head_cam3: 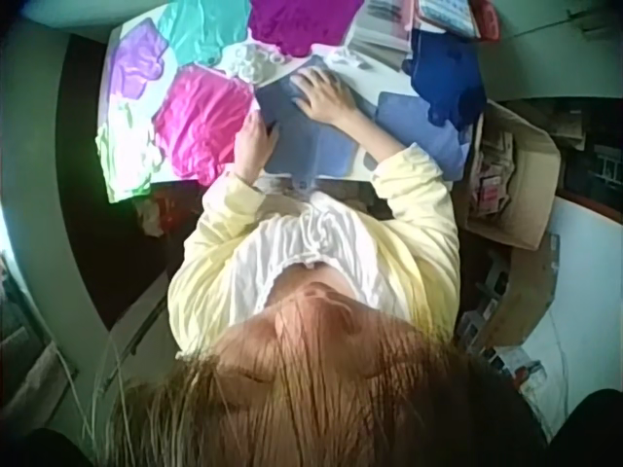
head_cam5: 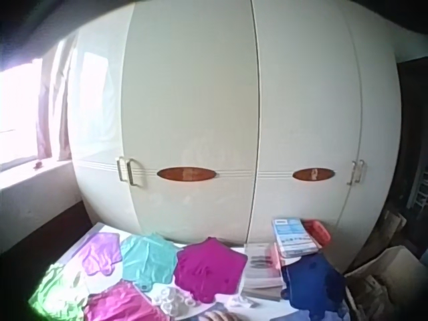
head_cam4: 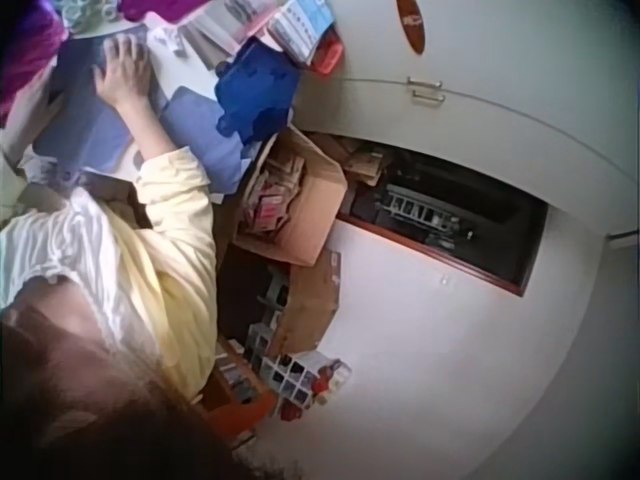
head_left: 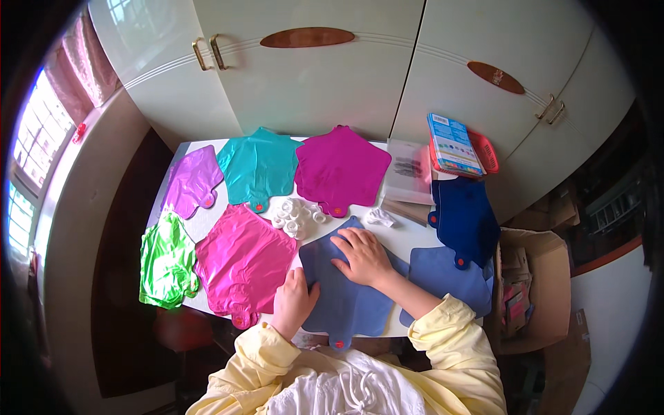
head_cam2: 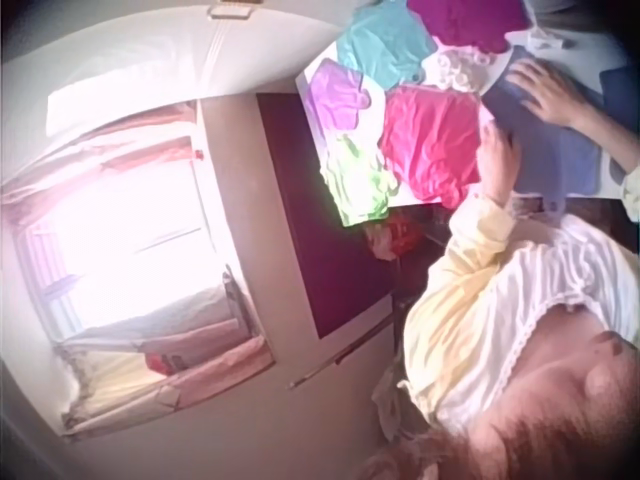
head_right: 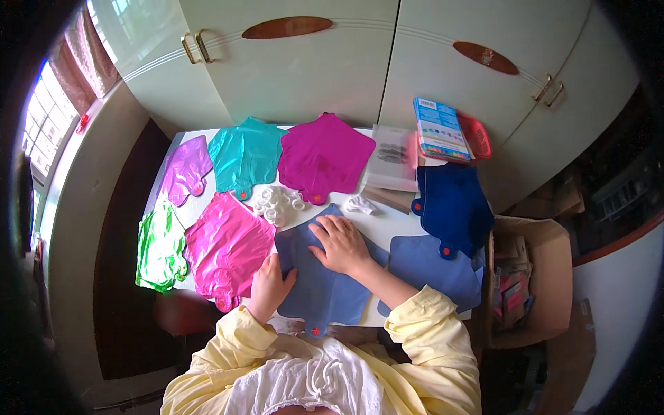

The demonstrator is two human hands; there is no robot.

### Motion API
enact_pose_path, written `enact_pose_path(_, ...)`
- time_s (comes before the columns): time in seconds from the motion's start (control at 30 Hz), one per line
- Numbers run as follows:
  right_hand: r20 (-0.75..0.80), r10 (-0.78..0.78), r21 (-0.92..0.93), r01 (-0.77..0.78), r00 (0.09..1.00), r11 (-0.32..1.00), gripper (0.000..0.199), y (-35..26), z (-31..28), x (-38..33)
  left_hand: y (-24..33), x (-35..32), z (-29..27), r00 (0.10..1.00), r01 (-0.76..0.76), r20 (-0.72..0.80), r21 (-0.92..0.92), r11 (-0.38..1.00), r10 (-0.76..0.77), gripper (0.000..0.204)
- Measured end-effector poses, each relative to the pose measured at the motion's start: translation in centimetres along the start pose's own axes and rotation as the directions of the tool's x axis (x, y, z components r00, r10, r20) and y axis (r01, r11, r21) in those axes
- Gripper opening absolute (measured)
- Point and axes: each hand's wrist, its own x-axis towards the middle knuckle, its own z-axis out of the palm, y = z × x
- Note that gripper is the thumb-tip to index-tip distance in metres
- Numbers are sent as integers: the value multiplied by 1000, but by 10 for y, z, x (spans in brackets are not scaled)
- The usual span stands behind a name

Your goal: Folding colored fabric samples and inserting them into cardboard packaging sleeves.

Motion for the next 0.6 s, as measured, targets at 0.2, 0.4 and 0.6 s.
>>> enact_pose_path(0.2, 41, -17, 19, 16, 999, 1000, 37, -2, -3, 1, -7, 15, 4, 999, 53, -12, -4, 999, -53, 28)
enact_pose_path(0.4, 89, 16, 5, -16, 996, 1000, 36, -4, -3, 1, 3, 20, -5, 997, 68, 36, -109, 992, -64, 19)
enact_pose_path(0.6, 100, 24, 21, -26, 995, 999, 40, -3, -4, 3, 10, 20, -3, 983, -174, 1, -296, 939, 182, 15)
